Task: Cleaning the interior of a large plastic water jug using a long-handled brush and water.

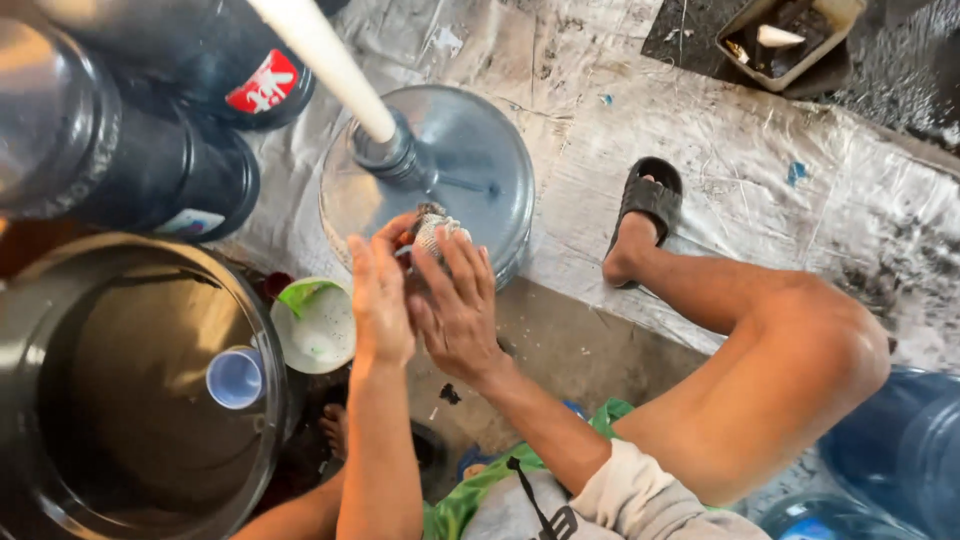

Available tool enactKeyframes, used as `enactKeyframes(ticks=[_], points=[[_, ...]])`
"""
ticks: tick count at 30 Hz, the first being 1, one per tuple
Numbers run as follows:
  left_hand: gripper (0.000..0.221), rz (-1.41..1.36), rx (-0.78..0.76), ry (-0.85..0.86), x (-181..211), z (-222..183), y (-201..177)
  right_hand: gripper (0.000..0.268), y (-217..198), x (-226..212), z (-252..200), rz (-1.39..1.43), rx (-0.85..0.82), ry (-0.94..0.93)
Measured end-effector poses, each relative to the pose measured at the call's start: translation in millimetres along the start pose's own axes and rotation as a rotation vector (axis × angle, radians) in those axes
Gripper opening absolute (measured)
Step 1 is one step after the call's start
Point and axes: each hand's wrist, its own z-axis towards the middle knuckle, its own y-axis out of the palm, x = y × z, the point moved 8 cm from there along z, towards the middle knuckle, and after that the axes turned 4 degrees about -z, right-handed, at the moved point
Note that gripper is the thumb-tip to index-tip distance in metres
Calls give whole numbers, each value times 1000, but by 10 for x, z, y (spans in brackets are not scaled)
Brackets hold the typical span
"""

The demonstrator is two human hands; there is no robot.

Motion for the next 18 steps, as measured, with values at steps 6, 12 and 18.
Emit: enactKeyframes(ticks=[6,12,18], points=[[71,578,-131,494,617,636,-66,35,-48,252,147,9,177,-31],[30,246,-254,573,477,1084,232,21,425,1142,-201,-193,279,-76],[28,89,-186,673,400,1187,37,45,289,1804,851,449,-6,576]])
